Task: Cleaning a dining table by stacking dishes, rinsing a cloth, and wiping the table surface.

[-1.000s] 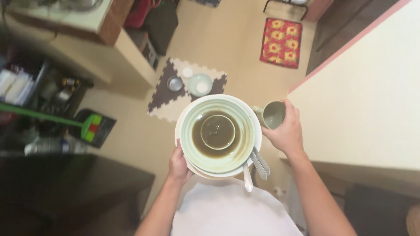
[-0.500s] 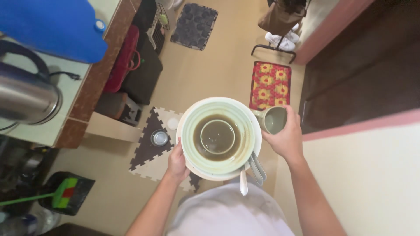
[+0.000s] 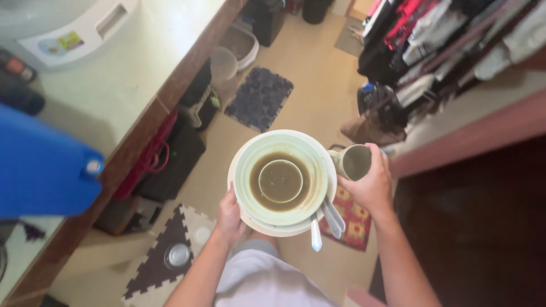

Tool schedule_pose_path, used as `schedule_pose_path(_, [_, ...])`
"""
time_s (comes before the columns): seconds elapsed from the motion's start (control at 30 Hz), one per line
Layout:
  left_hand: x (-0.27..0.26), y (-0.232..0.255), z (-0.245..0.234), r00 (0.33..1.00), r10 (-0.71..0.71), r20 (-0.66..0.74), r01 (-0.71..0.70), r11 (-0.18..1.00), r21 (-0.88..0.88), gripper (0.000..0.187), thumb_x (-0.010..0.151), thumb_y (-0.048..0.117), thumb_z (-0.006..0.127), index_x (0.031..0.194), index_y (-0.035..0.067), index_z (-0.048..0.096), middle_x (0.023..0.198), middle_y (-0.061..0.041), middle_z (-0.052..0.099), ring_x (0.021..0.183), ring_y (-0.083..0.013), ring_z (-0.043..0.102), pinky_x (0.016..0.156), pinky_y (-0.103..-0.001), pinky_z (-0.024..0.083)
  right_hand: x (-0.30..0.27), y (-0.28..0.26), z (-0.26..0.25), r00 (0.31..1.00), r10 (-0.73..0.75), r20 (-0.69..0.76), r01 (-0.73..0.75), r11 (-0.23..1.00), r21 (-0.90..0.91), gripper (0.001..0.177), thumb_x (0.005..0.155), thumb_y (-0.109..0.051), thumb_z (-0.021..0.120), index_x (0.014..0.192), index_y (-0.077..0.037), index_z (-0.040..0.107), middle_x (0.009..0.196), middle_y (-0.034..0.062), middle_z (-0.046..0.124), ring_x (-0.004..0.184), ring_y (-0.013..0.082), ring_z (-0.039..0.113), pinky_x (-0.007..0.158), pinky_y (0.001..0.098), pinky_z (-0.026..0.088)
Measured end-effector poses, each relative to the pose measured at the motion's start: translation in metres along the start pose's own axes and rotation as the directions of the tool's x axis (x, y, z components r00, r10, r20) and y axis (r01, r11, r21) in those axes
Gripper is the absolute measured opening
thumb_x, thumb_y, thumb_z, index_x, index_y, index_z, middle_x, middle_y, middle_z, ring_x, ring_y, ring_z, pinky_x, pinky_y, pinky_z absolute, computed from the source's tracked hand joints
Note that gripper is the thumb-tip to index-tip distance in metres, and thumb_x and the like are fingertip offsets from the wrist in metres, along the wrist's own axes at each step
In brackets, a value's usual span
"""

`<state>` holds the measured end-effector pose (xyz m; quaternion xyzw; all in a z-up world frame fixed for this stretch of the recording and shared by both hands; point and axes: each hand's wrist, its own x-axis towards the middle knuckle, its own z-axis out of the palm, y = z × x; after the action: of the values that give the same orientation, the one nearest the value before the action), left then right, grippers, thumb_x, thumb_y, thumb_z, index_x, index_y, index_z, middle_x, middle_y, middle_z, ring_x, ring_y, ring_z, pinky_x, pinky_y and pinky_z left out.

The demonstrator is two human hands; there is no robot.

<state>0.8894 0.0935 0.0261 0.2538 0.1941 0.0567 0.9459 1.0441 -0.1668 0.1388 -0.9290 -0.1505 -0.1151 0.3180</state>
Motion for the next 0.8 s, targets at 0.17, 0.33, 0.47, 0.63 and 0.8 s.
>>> schedule_pose_path(0.17, [0.144, 0.056, 0.036, 0.999, 0.001, -0.035, -0.001, 1.000, -0.011, 0.053, 0.108, 0.036, 0.029, 0.140, 0.002, 0.052, 0.133, -0.016, 0.064, 0.120, -0.0276, 0.065, 0.103, -0.042, 0.052, 0.155, 0.005, 0.059, 0.990, 0.109, 0.087, -0.110, 0.994, 0.005, 0.093, 0.056, -0.026, 0.095, 0.138, -0.012, 0.052, 0.124, 0.0162, 0.061, 0.114, 0.0354, 0.064, 0.093, 0.0454, 0.053])
schedule_pose_path(0.33, [0.270, 0.110, 0.051, 0.996, 0.084, -0.016, -0.085, 0.996, -0.036, 0.050, 0.110, 0.033, 0.030, 0.140, -0.001, 0.051, 0.133, -0.019, 0.064, 0.119, -0.0298, 0.063, 0.104, -0.043, 0.051, 0.302, -0.008, 0.107, 0.992, 0.023, 0.125, -0.027, 0.999, 0.028, 0.094, 0.058, -0.025, 0.095, 0.140, -0.012, 0.052, 0.125, 0.0167, 0.062, 0.116, 0.0353, 0.064, 0.097, 0.0450, 0.053])
schedule_pose_path(0.47, [0.353, 0.157, 0.071, 0.982, 0.142, -0.129, -0.148, 0.988, -0.042, 0.051, 0.108, 0.034, 0.029, 0.141, 0.001, 0.051, 0.134, -0.016, 0.064, 0.122, -0.0273, 0.063, 0.105, -0.041, 0.051, 0.416, -0.018, 0.150, 0.981, 0.014, 0.196, -0.022, 0.999, 0.038, 0.099, 0.054, -0.026, 0.097, 0.140, -0.011, 0.050, 0.129, 0.0180, 0.059, 0.119, 0.0364, 0.061, 0.096, 0.0461, 0.051])
schedule_pose_path(0.63, [0.451, 0.204, 0.083, 0.953, 0.282, -0.109, -0.287, 0.957, -0.036, 0.051, 0.110, 0.035, 0.029, 0.142, 0.000, 0.050, 0.133, -0.019, 0.063, 0.120, -0.0301, 0.063, 0.104, -0.044, 0.051, 0.552, -0.024, 0.219, 0.954, -0.018, 0.300, 0.002, 0.999, 0.054, 0.099, 0.056, -0.028, 0.096, 0.142, -0.014, 0.050, 0.129, 0.0166, 0.059, 0.119, 0.0352, 0.062, 0.097, 0.0457, 0.052])
schedule_pose_path(0.8, [0.529, 0.246, 0.106, 0.876, 0.417, -0.241, -0.439, 0.898, -0.041, 0.047, 0.109, 0.030, 0.031, 0.146, 0.004, 0.044, 0.138, -0.018, 0.058, 0.123, -0.0300, 0.060, 0.106, -0.044, 0.049, 0.687, -0.040, 0.286, 0.922, -0.204, 0.330, 0.168, 0.977, 0.134, 0.098, 0.056, -0.027, 0.096, 0.142, -0.013, 0.050, 0.129, 0.0163, 0.059, 0.120, 0.0356, 0.062, 0.099, 0.0458, 0.051])
